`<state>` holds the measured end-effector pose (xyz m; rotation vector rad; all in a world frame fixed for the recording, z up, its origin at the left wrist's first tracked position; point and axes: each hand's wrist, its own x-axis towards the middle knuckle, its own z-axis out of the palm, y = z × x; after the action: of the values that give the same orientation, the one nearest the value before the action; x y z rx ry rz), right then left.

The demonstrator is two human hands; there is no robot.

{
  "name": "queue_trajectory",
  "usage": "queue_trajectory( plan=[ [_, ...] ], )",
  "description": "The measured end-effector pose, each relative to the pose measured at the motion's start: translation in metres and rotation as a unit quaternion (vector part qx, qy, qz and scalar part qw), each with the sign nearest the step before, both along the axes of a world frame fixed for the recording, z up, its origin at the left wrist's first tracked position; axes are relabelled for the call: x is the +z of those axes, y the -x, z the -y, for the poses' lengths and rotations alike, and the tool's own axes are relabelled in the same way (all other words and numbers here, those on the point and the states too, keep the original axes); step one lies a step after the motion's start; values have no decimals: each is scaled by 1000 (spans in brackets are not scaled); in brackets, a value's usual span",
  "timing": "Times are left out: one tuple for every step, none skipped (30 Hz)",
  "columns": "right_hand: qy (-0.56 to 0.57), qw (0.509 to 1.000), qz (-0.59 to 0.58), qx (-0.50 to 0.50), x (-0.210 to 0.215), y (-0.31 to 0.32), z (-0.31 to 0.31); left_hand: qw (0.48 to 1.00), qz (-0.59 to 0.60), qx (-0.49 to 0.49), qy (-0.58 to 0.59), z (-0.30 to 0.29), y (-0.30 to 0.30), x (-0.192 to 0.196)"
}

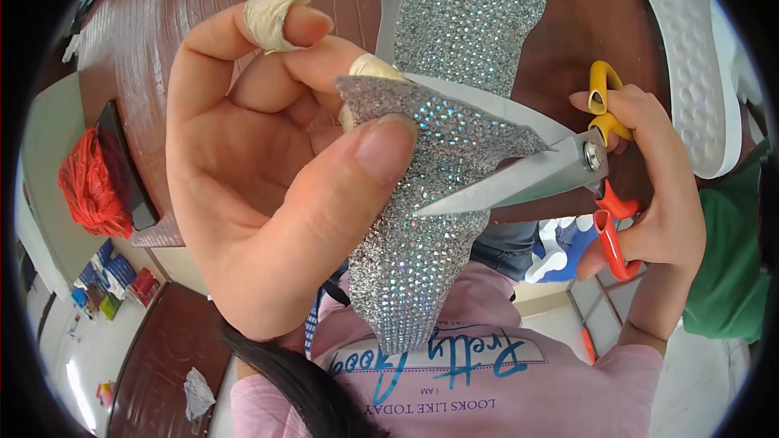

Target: The recorder trims and prepares sparkly shoe upper materials using scissors at a workbench.

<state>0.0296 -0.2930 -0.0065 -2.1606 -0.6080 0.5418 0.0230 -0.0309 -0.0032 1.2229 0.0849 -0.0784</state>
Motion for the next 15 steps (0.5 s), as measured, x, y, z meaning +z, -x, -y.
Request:
queue_trajectory(
  plan=[
    [-1, 1000, -1, -6, 0, 0, 1, 1000, -7, 4, 1, 1, 0, 1],
    [0, 1000, 0, -3, 0, 0, 2, 1000, -7, 7, 2, 2, 0, 2],
    [5, 1000, -5, -5, 0, 0, 3, 1000, -13, 16, 10, 3, 1, 3],
    [10, 1000, -10, -8, 0, 0, 4, 999, -19, 24, 17, 4, 1, 4],
    [15, 1000, -15, -11, 0, 0, 6, 999, -25, 32, 25, 5, 2, 4],
    [20, 1000, -20, -13, 0, -1, 7, 998, -32, 40, 32, 6, 2, 5],
    [21, 1000, -20, -12, -1, -1, 9, 998, -31, 41, 33, 6, 2, 4],
    [18, 1000, -4, -5, -3, -1, 10, 998, -29, 40, 36, 6, 2, 3],
    [15, 1000, 12, 2, -4, -1, 12, 998, -27, 38, 40, 5, 2, 1],
    [12, 1000, 27, 8, -6, -1, 13, 998, -26, 37, 43, 5, 2, 0],
    [9, 999, 43, 15, -7, -2, 14, 998, -24, 35, 46, 4, 2, -1],
    [10, 999, 43, 17, -6, -2, 14, 998, -24, 37, 47, 4, 2, -1],
    [21, 999, 32, 14, -6, -2, 15, 998, -25, 38, 44, 4, 2, -1],
    [31, 999, 21, 12, -5, -2, 15, 998, -26, 40, 41, 5, 2, 0],
    [42, 999, 11, 10, -4, -2, 15, 998, -27, 42, 38, 5, 2, 0]
  ],
)
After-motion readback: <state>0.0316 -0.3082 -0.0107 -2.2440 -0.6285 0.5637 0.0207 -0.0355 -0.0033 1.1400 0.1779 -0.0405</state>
